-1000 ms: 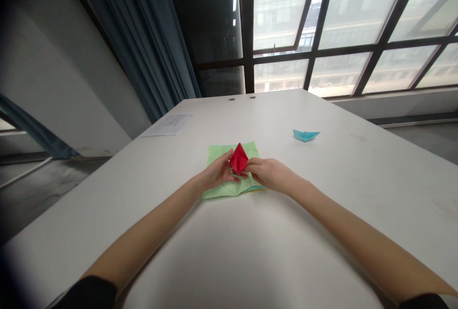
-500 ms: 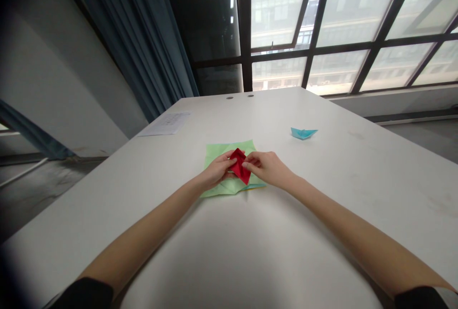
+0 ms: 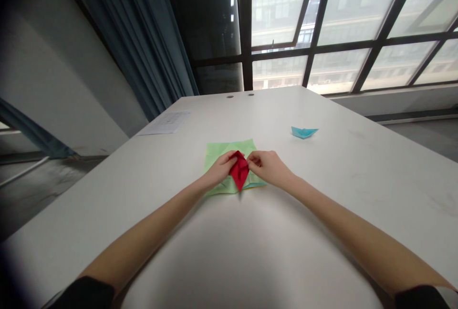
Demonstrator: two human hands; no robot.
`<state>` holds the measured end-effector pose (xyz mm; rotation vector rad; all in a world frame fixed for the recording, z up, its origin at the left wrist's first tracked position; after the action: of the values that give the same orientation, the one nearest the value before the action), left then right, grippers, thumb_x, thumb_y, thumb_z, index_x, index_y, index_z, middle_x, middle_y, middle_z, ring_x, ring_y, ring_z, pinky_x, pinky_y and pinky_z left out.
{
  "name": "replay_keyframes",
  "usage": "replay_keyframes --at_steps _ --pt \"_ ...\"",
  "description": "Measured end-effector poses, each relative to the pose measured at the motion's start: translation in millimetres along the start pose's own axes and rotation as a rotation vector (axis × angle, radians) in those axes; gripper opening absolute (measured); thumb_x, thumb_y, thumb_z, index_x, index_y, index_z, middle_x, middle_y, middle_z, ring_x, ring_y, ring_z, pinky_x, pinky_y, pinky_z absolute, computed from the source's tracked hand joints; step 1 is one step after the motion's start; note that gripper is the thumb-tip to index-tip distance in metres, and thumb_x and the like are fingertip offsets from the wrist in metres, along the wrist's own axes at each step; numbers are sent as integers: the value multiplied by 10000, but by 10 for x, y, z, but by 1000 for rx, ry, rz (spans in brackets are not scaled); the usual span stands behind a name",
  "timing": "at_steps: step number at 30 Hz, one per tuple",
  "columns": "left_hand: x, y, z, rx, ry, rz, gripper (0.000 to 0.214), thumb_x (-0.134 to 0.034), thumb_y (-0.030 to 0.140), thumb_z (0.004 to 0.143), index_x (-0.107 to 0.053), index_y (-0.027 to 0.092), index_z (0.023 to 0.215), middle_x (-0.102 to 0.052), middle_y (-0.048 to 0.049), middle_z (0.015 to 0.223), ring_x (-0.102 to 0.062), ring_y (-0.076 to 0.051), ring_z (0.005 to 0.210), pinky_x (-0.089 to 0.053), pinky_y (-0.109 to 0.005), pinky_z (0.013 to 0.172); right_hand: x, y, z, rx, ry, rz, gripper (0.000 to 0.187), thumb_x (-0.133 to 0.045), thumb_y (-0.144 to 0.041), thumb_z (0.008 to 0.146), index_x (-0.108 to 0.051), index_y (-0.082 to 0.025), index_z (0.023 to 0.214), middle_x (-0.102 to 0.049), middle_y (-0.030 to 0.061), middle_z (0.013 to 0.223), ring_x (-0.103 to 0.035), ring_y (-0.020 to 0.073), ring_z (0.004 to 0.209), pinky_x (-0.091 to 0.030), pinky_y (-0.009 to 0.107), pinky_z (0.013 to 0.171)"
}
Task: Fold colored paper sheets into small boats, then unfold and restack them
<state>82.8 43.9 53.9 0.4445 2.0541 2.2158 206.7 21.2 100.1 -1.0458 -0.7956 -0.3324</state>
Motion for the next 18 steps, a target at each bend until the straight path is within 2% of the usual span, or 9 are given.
replay_keyframes --at_steps 5,9,11,14,16,18 --pt "121 -101 53 -71 71 211 151 -410 193 782 -554 148 793 -572 -8 711 -497 -114 629 -396 -215 587 70 -46 -12 -47 8 90 139 -461 -200 717 -598 -183 705 -646 -12 616 -611 132 596 -458 229 585" --pt "212 -109 46 -84 122 181 211 -399 107 710 -565 153 831 -602 -12 777 -529 -127 690 -416 -232 639 170 -43 -15 -76 57 65 138 -446 -197 705 -581 -181 681 -627 -21 579 -599 127 572 -439 224 572" --pt "211 -109 29 -45 105 99 249 -390 70 655 -569 145 810 -608 -8 761 -532 -119 661 -418 -225 618 231 -10 -12 -94 101 34 146 -438 -194 701 -582 -180 678 -627 -21 574 -594 125 567 -429 223 569" --pt "140 -83 -15 47 15 -27 284 -388 48 592 -579 131 785 -606 2 710 -523 -98 596 -408 -204 568 302 49 -5 -110 156 -50 149 -439 -200 700 -585 -181 677 -628 -15 573 -585 129 565 -412 227 562" --pt "97 -44 -52 100 -36 -62 274 -401 66 592 -589 130 782 -597 7 679 -523 -93 579 -407 -197 550 316 69 2 -100 168 -114 145 -442 -206 704 -583 -183 680 -628 -11 577 -578 130 558 -405 231 560" --pt "93 -14 -83 149 -43 -43 189 -428 145 653 -590 131 750 -582 3 652 -524 -97 576 -411 -201 533 306 67 8 -81 159 -157 141 -442 -208 712 -578 -184 684 -628 -6 586 -573 130 554 -403 234 563"
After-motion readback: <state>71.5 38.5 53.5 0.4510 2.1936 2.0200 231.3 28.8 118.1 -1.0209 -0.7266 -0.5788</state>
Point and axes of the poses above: each hand's wrist, its own z-axis towards the middle knuckle, its own x-axis out of the back of the hand, y = z × x, the point moved 7 cm from there along z, towards the middle knuckle
